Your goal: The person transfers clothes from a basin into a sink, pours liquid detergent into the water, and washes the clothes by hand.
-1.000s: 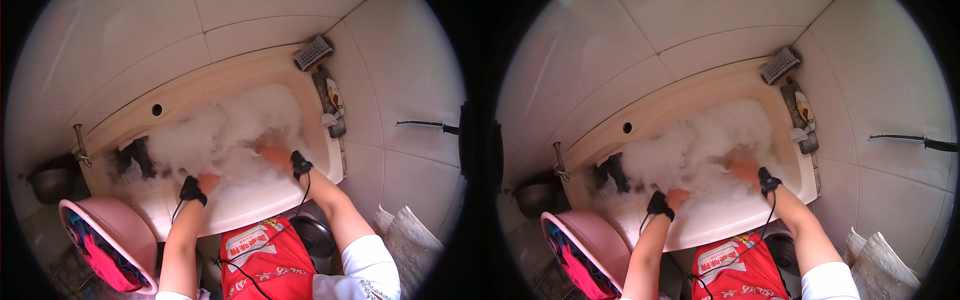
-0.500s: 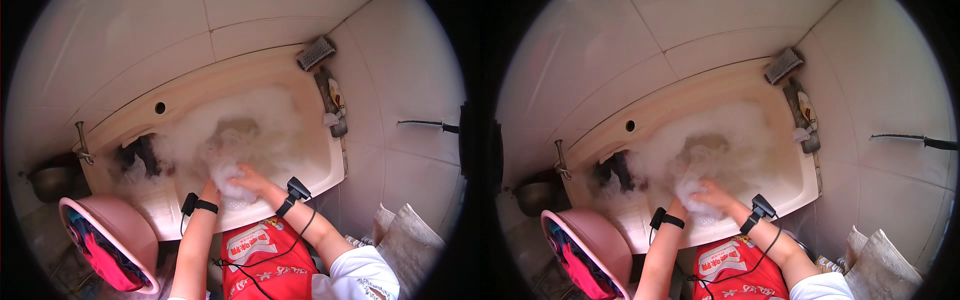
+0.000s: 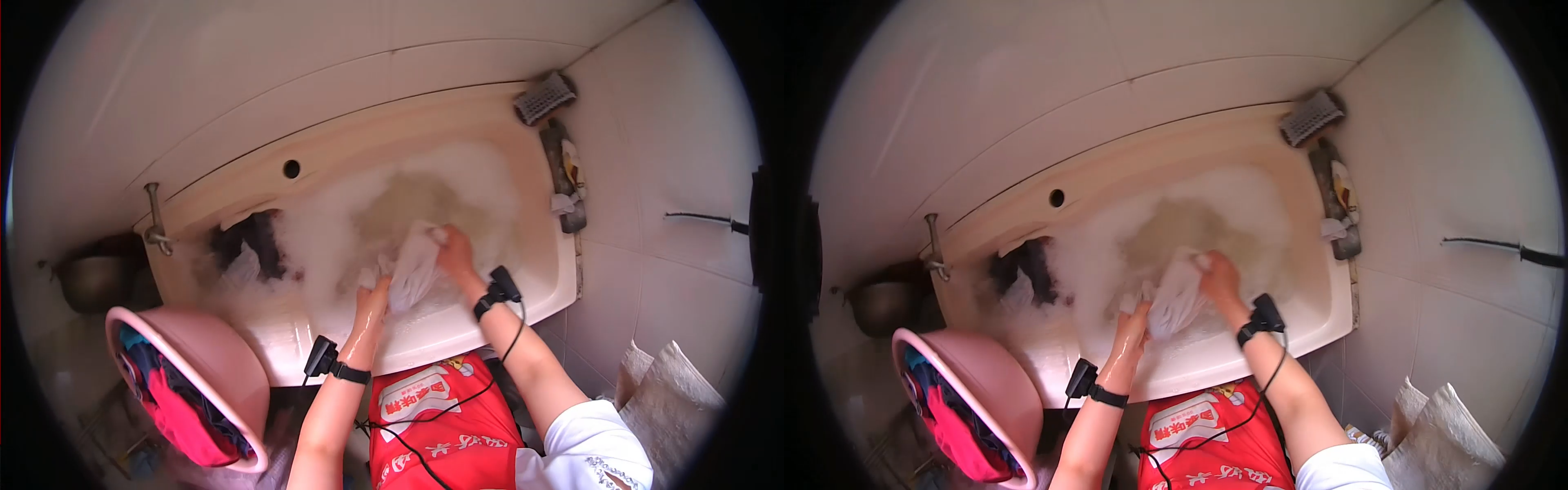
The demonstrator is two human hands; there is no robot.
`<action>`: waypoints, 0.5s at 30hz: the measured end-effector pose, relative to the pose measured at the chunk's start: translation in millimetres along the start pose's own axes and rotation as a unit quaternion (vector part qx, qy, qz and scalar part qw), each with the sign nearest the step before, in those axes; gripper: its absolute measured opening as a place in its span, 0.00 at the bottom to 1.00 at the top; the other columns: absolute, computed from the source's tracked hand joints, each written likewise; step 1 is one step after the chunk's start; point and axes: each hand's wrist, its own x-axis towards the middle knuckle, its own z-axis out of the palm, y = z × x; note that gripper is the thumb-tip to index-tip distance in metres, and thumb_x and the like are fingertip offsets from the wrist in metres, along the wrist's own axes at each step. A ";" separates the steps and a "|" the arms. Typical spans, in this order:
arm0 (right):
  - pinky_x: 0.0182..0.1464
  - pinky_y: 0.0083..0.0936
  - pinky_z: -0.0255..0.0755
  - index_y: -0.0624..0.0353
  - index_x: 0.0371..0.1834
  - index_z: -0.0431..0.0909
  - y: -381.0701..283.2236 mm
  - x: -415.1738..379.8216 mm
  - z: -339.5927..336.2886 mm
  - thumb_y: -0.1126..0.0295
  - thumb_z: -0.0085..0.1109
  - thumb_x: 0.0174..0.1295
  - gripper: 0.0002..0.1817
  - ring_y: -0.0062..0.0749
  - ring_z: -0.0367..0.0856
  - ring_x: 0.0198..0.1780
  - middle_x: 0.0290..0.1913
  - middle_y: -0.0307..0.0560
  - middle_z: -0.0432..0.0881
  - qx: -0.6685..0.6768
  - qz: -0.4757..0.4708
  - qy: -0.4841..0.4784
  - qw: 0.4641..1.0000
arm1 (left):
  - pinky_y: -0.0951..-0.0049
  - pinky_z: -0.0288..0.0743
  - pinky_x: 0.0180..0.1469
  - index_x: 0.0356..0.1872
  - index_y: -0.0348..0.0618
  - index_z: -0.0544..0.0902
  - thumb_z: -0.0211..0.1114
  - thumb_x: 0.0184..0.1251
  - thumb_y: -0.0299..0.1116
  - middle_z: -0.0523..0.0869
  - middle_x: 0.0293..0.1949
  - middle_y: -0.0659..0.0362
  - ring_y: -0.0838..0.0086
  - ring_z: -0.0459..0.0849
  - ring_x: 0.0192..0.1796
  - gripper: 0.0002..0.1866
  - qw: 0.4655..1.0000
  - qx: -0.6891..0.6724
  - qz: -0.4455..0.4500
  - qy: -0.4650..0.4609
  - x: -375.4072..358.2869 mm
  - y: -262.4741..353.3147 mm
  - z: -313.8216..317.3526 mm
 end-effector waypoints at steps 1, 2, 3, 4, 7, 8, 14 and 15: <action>0.44 0.42 0.70 0.61 0.44 0.77 1.6 6.3 -14.0 0.65 0.62 0.50 0.18 0.59 0.76 0.42 0.38 0.60 0.80 -0.023 0.060 -0.005 0.998 | 0.67 0.74 0.42 0.52 0.27 0.68 0.62 0.57 0.43 0.75 0.48 0.42 0.66 0.78 0.44 0.30 0.994 0.094 -0.058 -0.007 17.9 -3.4 -18.3; 0.47 0.42 0.70 0.57 0.47 0.76 24.3 6.3 -19.9 0.62 0.63 0.50 0.21 0.56 0.75 0.47 0.43 0.58 0.79 -0.057 0.090 -0.011 0.994 | 0.67 0.74 0.42 0.52 0.27 0.68 0.62 0.57 0.43 0.75 0.48 0.42 0.66 0.78 0.44 0.30 0.994 0.089 -0.059 0.005 32.9 -21.3 -27.2; 0.50 0.41 0.70 0.52 0.50 0.75 39.8 7.5 -18.6 0.59 0.63 0.50 0.23 0.54 0.73 0.53 0.48 0.56 0.78 -0.093 0.117 -0.014 0.989 | 0.62 0.71 0.48 0.56 0.31 0.66 0.64 0.56 0.45 0.71 0.53 0.40 0.62 0.74 0.50 0.33 0.943 0.268 0.108 0.165 47.7 -41.6 -30.4; 0.50 0.41 0.70 0.52 0.50 0.75 25.1 2.1 -18.3 0.59 0.63 0.50 0.23 0.54 0.73 0.53 0.48 0.56 0.78 -0.089 0.111 -0.017 0.990 | 0.57 0.68 0.54 0.60 0.35 0.64 0.65 0.54 0.47 0.67 0.58 0.39 0.58 0.70 0.57 0.37 0.807 0.429 0.264 0.307 55.4 -50.4 -29.7; 0.60 0.44 0.63 0.35 0.52 0.75 -7.6 -26.2 -20.5 0.53 0.65 0.46 0.25 0.39 0.57 0.68 0.58 0.45 0.73 -0.329 -0.197 -0.051 0.922 | 0.45 0.59 0.60 0.67 0.51 0.59 0.66 0.52 0.50 0.61 0.64 0.42 0.49 0.61 0.64 0.42 0.589 0.639 0.384 0.311 36.4 -30.7 -15.6; 0.60 0.44 0.63 0.35 0.52 0.75 24.4 -22.6 -14.3 0.53 0.65 0.46 0.25 0.39 0.57 0.68 0.58 0.45 0.73 -0.327 -0.201 -0.054 0.922 | 0.45 0.59 0.60 0.67 0.51 0.59 0.66 0.52 0.50 0.61 0.64 0.42 0.49 0.61 0.64 0.42 0.590 0.639 0.380 0.314 43.5 -35.6 -16.5; 0.63 0.43 0.58 0.50 0.45 0.79 94.6 -11.2 2.7 0.59 0.55 0.55 0.16 0.42 0.66 0.62 0.55 0.46 0.75 -0.278 -0.165 -0.153 0.934 | 0.57 0.63 0.61 0.63 0.51 0.67 0.60 0.59 0.48 0.66 0.65 0.52 0.53 0.66 0.64 0.31 0.795 0.542 0.271 -0.029 96.9 -43.4 -68.5; 0.63 0.43 0.58 0.50 0.45 0.79 82.5 -14.3 2.3 0.59 0.55 0.55 0.16 0.42 0.66 0.62 0.55 0.46 0.75 -0.274 -0.175 -0.153 0.933 | 0.57 0.63 0.61 0.63 0.51 0.67 0.60 0.59 0.48 0.66 0.65 0.52 0.53 0.66 0.64 0.31 0.796 0.541 0.271 -0.019 106.1 -34.5 -79.0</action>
